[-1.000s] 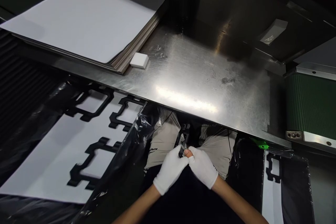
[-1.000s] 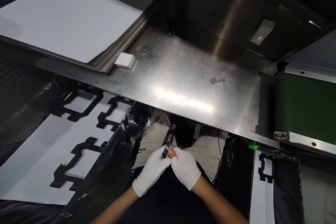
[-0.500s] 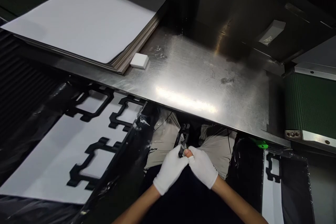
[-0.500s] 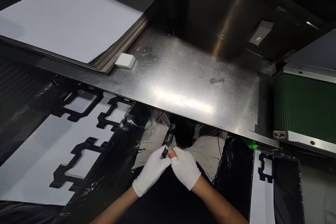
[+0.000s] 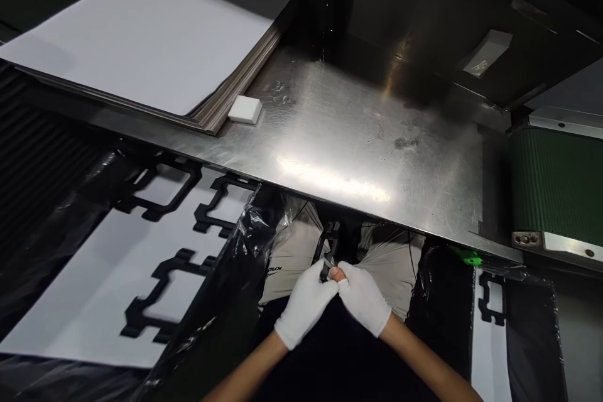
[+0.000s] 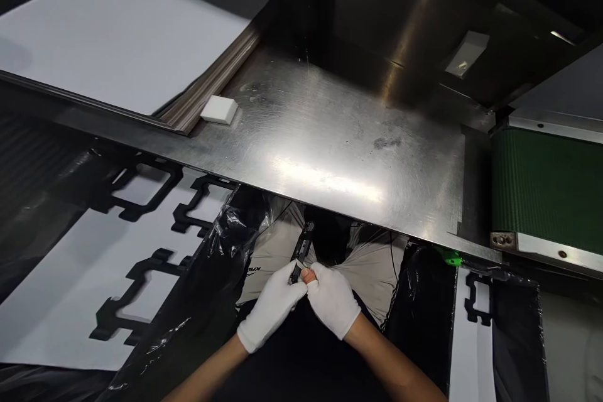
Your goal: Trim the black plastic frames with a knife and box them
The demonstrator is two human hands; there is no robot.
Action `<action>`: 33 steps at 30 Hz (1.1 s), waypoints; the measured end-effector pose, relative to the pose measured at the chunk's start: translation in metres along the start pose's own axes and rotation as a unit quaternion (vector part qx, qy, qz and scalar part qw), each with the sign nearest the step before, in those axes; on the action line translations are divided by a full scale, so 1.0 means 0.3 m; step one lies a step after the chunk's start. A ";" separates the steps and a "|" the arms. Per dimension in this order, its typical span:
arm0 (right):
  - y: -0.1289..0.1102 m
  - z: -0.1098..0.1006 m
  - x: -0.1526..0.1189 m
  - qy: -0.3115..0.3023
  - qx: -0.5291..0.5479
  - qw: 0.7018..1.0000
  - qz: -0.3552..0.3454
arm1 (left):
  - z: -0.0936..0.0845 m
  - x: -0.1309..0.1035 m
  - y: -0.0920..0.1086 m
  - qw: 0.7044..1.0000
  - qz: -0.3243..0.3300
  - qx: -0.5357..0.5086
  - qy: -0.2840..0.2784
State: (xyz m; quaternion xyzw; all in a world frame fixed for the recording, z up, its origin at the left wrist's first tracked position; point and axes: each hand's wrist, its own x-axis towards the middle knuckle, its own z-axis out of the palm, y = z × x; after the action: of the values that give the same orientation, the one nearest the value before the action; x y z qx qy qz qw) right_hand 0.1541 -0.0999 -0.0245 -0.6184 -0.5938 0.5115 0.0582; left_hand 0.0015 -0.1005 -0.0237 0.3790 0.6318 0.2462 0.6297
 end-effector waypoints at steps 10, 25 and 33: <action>-0.004 -0.006 0.006 0.002 -0.010 1.000 0.003 | -0.001 0.010 0.002 1.000 0.007 -0.009 -0.001; -0.012 -0.009 0.013 -0.015 -0.017 1.000 0.008 | -0.007 0.005 0.001 1.000 -0.009 -0.009 -0.003; -0.011 -0.011 0.014 -0.013 -0.012 1.000 0.010 | -0.005 0.007 0.001 1.000 -0.002 -0.007 0.002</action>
State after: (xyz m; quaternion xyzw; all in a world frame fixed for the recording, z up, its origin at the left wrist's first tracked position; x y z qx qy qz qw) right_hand 0.1533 -0.0939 -0.0229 -0.6185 -0.5939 0.5132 0.0380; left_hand 0.0003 -0.0982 -0.0246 0.3725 0.6321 0.2502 0.6317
